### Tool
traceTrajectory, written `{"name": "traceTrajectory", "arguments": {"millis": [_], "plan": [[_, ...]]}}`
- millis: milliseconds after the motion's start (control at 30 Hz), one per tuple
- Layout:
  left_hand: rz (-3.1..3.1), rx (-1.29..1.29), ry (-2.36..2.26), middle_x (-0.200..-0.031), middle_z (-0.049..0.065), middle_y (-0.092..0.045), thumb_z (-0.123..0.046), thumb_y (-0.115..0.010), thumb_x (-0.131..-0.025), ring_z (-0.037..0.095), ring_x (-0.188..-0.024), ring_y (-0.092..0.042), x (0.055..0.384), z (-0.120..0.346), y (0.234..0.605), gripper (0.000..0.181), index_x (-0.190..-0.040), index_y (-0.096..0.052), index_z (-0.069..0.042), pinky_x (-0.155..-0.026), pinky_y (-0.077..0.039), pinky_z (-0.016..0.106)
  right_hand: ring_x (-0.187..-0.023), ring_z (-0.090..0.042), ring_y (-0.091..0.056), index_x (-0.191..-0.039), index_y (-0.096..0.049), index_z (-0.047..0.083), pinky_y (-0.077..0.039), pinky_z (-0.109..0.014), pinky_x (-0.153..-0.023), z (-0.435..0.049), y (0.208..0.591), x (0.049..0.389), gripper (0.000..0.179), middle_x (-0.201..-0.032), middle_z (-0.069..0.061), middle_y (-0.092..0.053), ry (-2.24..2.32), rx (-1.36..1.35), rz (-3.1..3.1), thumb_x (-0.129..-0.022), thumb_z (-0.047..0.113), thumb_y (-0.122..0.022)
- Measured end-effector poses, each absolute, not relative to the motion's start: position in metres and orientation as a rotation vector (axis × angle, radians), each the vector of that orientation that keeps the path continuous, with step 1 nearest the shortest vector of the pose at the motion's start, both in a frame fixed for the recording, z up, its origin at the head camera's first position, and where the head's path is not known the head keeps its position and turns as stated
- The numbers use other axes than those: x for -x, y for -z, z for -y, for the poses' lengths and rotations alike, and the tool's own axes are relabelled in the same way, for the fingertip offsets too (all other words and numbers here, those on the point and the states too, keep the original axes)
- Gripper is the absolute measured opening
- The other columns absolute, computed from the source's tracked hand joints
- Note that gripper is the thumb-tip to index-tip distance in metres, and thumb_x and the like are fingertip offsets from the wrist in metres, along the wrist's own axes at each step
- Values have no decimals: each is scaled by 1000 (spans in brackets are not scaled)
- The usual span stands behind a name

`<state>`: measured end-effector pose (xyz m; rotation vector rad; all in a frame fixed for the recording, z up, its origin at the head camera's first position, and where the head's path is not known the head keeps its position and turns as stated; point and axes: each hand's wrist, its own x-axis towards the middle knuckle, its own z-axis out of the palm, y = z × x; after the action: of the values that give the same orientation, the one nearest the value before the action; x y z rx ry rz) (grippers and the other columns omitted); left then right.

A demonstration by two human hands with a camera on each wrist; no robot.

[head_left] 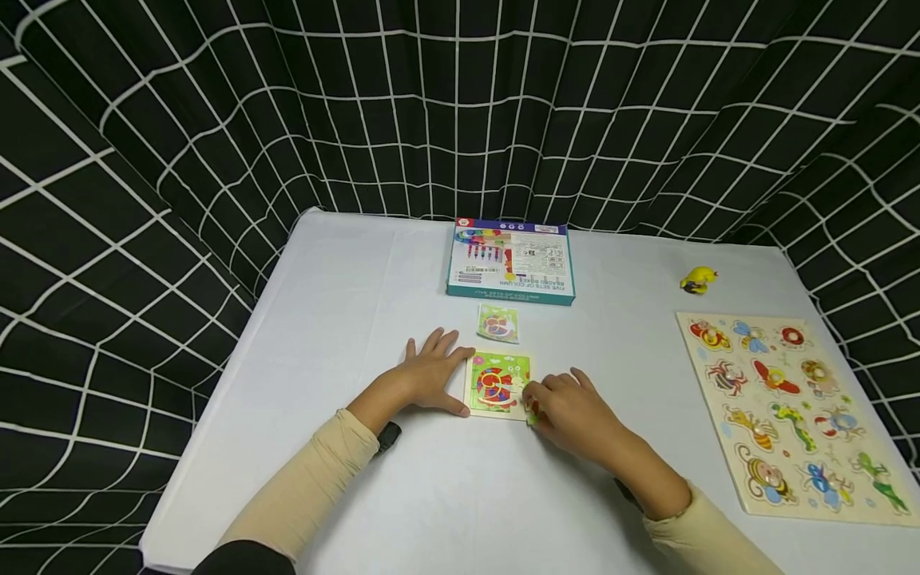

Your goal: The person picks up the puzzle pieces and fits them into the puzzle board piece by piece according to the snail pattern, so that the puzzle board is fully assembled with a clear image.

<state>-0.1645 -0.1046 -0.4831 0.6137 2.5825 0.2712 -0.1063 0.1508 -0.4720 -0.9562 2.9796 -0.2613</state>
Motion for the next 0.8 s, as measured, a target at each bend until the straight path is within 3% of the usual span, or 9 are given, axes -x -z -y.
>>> {"name": "traceTrajectory", "arguments": {"millis": [333,800], "plan": [[-2581,-608,-284,-163,12,-10,-62,-77,-71,36,-149,-1,165,104,483,101,-152,-30,-26,-109,-11,71,-95,-28,-63,-90,-71,15,-36,-64,-101,-132,478,116,25,-90,0,-68,254,905,-3017,-71,21,-86],[-2586,-616,-282,-162,12,-10,-64,-76,-70,36,-149,-2,166,105,486,102,-152,-30,-26,-109,-11,71,-100,-29,-62,-96,-76,16,-35,-63,-102,-134,482,117,29,-96,-3,-70,290,880,-3023,-70,22,-87]]}}
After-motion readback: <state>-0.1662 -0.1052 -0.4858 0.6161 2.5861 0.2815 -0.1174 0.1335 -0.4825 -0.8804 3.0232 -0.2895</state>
